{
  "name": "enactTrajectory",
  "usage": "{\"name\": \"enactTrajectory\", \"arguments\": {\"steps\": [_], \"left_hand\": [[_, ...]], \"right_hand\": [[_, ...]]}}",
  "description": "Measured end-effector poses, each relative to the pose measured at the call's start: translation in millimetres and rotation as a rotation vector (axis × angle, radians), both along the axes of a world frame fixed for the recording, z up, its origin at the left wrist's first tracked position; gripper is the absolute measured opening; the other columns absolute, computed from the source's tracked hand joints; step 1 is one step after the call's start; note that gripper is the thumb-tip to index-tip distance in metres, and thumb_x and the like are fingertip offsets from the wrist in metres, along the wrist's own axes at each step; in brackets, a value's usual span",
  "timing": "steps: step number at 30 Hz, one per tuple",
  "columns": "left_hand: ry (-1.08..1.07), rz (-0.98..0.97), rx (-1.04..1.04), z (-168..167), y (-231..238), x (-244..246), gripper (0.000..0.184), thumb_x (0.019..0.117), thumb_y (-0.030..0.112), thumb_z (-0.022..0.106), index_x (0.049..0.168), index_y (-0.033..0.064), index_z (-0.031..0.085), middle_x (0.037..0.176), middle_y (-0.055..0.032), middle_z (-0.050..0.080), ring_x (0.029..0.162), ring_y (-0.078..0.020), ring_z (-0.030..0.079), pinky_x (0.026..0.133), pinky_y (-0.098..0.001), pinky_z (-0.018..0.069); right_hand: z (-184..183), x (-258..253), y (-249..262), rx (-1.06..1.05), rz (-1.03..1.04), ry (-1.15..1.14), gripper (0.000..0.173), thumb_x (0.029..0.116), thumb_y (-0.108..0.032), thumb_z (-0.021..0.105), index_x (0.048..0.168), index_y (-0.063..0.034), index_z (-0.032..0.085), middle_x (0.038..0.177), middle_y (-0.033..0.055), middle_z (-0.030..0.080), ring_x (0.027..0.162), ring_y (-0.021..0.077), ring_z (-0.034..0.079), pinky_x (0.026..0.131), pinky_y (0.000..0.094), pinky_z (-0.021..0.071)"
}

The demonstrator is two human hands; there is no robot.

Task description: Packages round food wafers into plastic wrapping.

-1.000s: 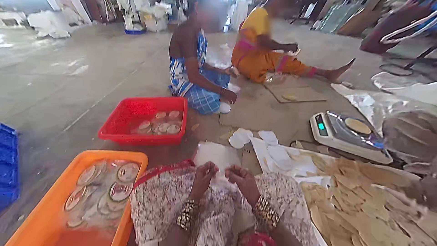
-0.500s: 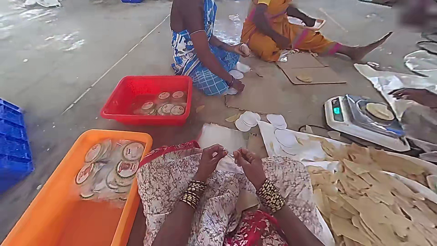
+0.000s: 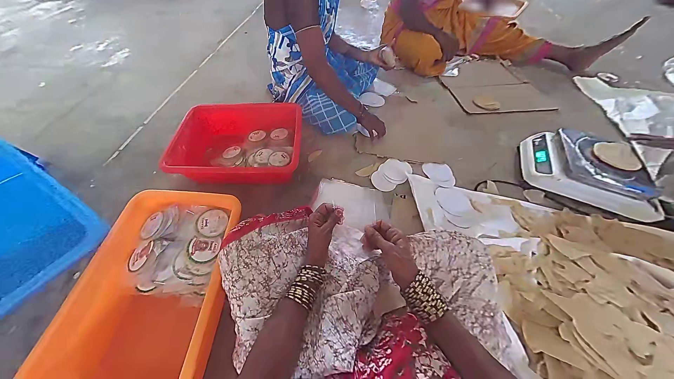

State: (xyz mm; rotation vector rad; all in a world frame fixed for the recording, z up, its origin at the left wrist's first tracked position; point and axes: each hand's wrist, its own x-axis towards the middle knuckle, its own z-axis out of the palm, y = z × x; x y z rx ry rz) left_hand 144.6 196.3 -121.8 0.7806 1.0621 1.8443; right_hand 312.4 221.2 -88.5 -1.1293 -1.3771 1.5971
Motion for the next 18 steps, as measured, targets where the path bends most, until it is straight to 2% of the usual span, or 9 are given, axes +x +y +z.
{"name": "enactTrajectory", "arguments": {"steps": [1, 4, 7, 9, 12, 13, 15, 16, 18], "left_hand": [[-0.011, 0.008, 0.002, -0.1, 1.1, 0.1, 0.01, 0.0965, -0.004, 0.058, 0.095, 0.0004, 0.067, 0.082, 0.0003, 0.071, 0.077, -0.006, 0.067, 0.077, -0.0241, 0.0566], [-0.057, 0.069, -0.006, -1.0, 1.4, -0.4, 0.009, 0.0972, -0.003, 0.057, 0.094, 0.0004, 0.065, 0.081, -0.0006, 0.07, 0.076, -0.0074, 0.067, 0.077, -0.0253, 0.0574], [-0.104, 0.129, -0.066, 0.5, 0.5, -1.9, 0.009, 0.0997, -0.002, 0.055, 0.095, 0.0, 0.062, 0.08, -0.0001, 0.068, 0.075, -0.0068, 0.066, 0.077, -0.0241, 0.057], [-0.074, 0.186, -0.109, 1.2, 4.9, -2.1, 0.005, 0.0975, -0.003, 0.059, 0.102, -0.0019, 0.061, 0.086, -0.0028, 0.07, 0.078, -0.0076, 0.067, 0.075, -0.0244, 0.0576], [0.287, 0.248, -0.207, -4.4, 3.7, -2.6, 0.068, 0.0857, 0.008, 0.076, 0.144, -0.0063, 0.044, 0.142, -0.0203, 0.055, 0.124, -0.0212, 0.058, 0.101, -0.0347, 0.0513], [0.449, 0.253, -0.212, -3.6, 1.1, -1.7, 0.084, 0.0829, 0.017, 0.08, 0.151, -0.0063, 0.037, 0.154, -0.0241, 0.042, 0.138, -0.0267, 0.047, 0.11, -0.0393, 0.0438], [0.713, 0.211, -0.115, -0.4, -1.9, 0.7, 0.087, 0.0825, 0.029, 0.08, 0.151, -0.0075, 0.039, 0.16, -0.0264, 0.033, 0.151, -0.0372, 0.029, 0.123, -0.0525, 0.0263], [0.805, 0.153, -0.037, 2.6, -3.4, 2.4, 0.078, 0.0851, 0.032, 0.078, 0.146, -0.0069, 0.048, 0.158, -0.0253, 0.039, 0.151, -0.04, 0.028, 0.124, -0.0578, 0.0213], [0.921, -0.01, 0.129, 5.5, -3.7, 7.2, 0.055, 0.0929, 0.036, 0.069, 0.133, -0.0013, 0.065, 0.146, -0.0175, 0.057, 0.147, -0.0393, 0.039, 0.122, -0.0662, 0.0164]], "right_hand": [[0.3, 0.6, 1.2, 0.004, 0.006, 0.011, 0.004, 0.0973, -0.001, 0.058, 0.1, -0.0014, 0.061, 0.076, 0.0012, 0.069, 0.064, 0.0098, 0.068, 0.062, 0.0246, 0.0592], [-0.7, 4.3, 1.7, -0.031, 0.106, -0.021, 0.034, 0.0887, -0.004, 0.069, 0.121, 0.0012, 0.061, 0.081, 0.0024, 0.072, 0.068, 0.0104, 0.068, 0.065, 0.0251, 0.0586], [-2.8, 2.6, -2.8, -0.075, 0.103, -0.034, 0.01, 0.0919, 0.0, 0.064, 0.1, 0.0, 0.07, 0.079, 0.002, 0.072, 0.067, 0.009, 0.067, 0.066, 0.0246, 0.058], [-0.9, 0.4, 1.1, -0.042, 0.06, -0.032, 0.009, 0.0945, 0.001, 0.061, 0.095, -0.0009, 0.07, 0.077, 0.0, 0.07, 0.064, 0.0067, 0.065, 0.064, 0.023, 0.0571], [-4.7, 8.2, 11.7, 0.184, 0.093, -0.251, 0.009, 0.0957, -0.006, 0.061, 0.098, -0.0023, 0.069, 0.08, -0.0026, 0.068, 0.066, 0.0016, 0.061, 0.063, 0.0186, 0.0524], [-3.6, 12.6, 14.2, 0.327, 0.138, -0.427, 0.013, 0.0965, -0.011, 0.06, 0.098, -0.0024, 0.07, 0.083, 0.0, 0.069, 0.071, 0.0047, 0.063, 0.067, 0.0231, 0.0532], [9.1, 16.9, 17.8, 0.56, 0.269, -0.729, 0.024, 0.1004, -0.017, 0.059, 0.099, 0.0028, 0.071, 0.088, 0.0175, 0.073, 0.084, 0.0318, 0.072, 0.077, 0.0528, 0.0549], [15.1, 17.4, 18.6, 0.637, 0.354, -0.82, 0.026, 0.1019, -0.018, 0.058, 0.097, 0.0042, 0.071, 0.088, 0.0221, 0.072, 0.087, 0.0407, 0.072, 0.078, 0.0608, 0.0535], [24.6, 18.8, 19.6, 0.691, 0.535, -0.904, 0.031, 0.1038, -0.023, 0.056, 0.099, 0.0038, 0.071, 0.092, 0.0239, 0.072, 0.094, 0.0449, 0.07, 0.082, 0.0625, 0.0522]]}}
